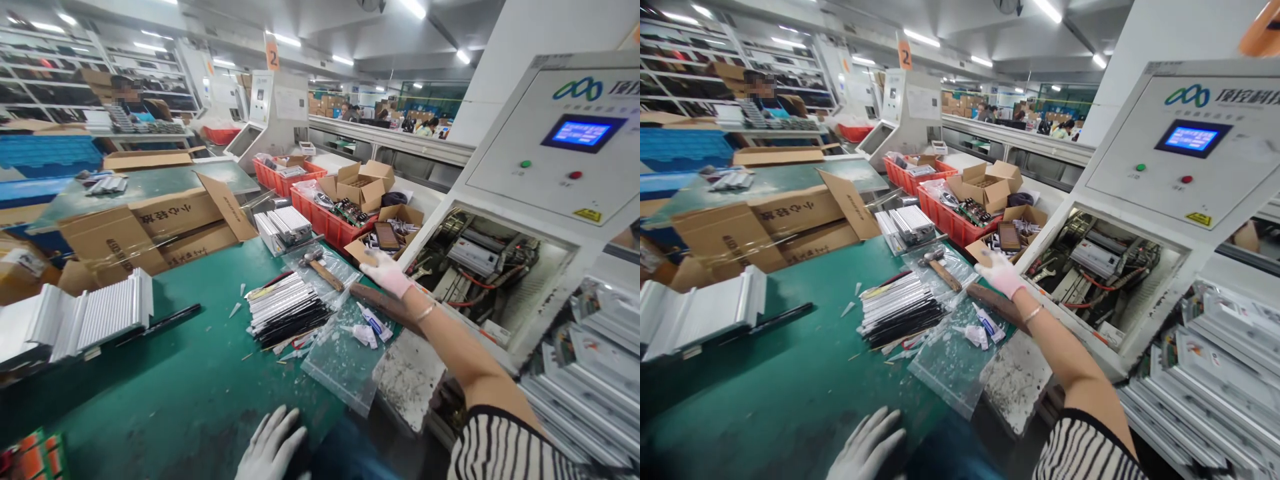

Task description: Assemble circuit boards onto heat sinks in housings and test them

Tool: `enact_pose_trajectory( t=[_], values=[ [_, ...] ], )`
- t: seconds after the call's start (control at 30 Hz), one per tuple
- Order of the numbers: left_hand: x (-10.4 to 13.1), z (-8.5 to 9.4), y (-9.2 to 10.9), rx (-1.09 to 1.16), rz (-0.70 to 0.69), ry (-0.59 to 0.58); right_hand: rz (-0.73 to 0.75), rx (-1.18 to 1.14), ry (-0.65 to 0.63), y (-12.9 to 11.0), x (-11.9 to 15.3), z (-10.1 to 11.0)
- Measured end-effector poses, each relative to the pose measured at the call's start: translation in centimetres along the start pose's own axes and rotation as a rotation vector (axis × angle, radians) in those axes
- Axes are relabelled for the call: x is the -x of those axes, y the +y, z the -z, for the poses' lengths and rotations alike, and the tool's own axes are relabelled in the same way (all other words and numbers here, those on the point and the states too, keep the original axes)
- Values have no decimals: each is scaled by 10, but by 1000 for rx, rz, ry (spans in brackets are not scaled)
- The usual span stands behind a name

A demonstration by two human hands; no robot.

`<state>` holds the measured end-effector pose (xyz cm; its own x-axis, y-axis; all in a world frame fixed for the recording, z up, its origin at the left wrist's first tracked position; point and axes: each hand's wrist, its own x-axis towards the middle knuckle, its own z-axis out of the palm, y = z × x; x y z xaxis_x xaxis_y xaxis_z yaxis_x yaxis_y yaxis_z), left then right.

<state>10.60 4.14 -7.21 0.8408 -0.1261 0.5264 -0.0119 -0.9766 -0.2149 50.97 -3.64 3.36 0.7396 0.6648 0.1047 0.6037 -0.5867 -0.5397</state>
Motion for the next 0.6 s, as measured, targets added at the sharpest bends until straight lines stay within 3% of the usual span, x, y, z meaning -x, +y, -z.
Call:
enact_pose_trajectory(
  t=[0.13,0.23,0.3,0.47,0.6],
  values=[
    [-8,9,9,72,89,28,274,-265,-235,-20,95,-4],
    [-6,9,16,138,194,-12,322,-461,-387,-39,153,-18],
    [-4,9,20,194,270,-55,274,-597,-425,-55,180,-38],
    [-6,18,23,347,332,-178,97,-851,-411,-94,208,-100],
    [-7,37,22,407,376,-246,109,-831,-371,-108,204,-125]
  ],
)
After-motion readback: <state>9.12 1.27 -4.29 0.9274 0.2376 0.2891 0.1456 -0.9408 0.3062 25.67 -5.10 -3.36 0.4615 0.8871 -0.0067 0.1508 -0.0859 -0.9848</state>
